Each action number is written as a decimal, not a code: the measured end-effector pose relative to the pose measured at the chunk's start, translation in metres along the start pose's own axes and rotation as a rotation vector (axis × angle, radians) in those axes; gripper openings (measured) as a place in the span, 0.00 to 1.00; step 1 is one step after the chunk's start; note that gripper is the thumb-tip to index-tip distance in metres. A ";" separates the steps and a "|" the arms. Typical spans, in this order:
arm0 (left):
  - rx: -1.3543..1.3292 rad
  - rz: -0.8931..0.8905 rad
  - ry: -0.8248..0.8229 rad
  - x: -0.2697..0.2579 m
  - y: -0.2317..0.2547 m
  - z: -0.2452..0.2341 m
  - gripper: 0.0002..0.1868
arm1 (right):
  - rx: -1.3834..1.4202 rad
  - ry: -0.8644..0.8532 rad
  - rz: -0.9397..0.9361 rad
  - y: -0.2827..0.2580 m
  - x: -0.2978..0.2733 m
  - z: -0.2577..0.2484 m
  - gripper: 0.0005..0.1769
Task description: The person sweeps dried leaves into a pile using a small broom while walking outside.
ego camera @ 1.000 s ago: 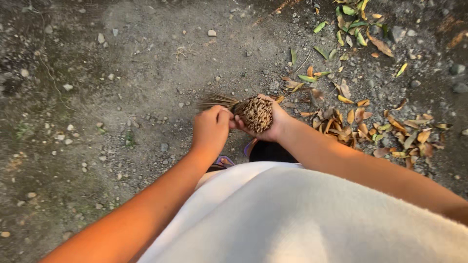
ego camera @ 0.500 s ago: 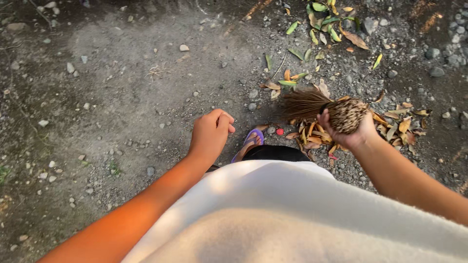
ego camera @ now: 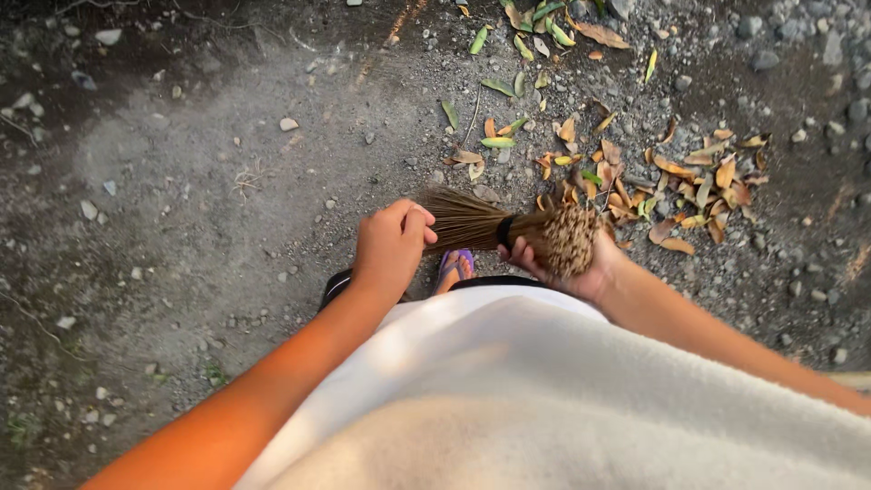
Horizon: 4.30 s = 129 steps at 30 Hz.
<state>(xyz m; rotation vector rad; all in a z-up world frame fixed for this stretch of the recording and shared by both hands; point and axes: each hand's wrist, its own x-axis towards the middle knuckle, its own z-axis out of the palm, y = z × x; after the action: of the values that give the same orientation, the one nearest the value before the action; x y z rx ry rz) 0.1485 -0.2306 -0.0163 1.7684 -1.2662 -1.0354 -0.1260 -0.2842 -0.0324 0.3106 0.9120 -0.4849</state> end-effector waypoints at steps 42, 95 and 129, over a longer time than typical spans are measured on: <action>0.167 0.218 -0.626 0.180 0.024 -0.040 0.15 | 1.373 0.012 -0.979 -0.076 -0.004 -0.002 0.37; 0.071 0.169 -0.556 0.236 0.013 -0.075 0.15 | 0.447 0.144 -0.336 -0.035 0.132 0.107 0.38; 0.071 0.073 -0.463 0.192 0.042 -0.003 0.15 | -0.306 0.506 -0.549 -0.097 0.008 0.055 0.23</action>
<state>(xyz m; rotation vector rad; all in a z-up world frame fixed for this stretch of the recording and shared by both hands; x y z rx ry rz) 0.1726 -0.4253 -0.0157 1.5690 -1.6490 -1.4259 -0.1357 -0.3933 -0.0120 -0.1163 1.5595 -0.7761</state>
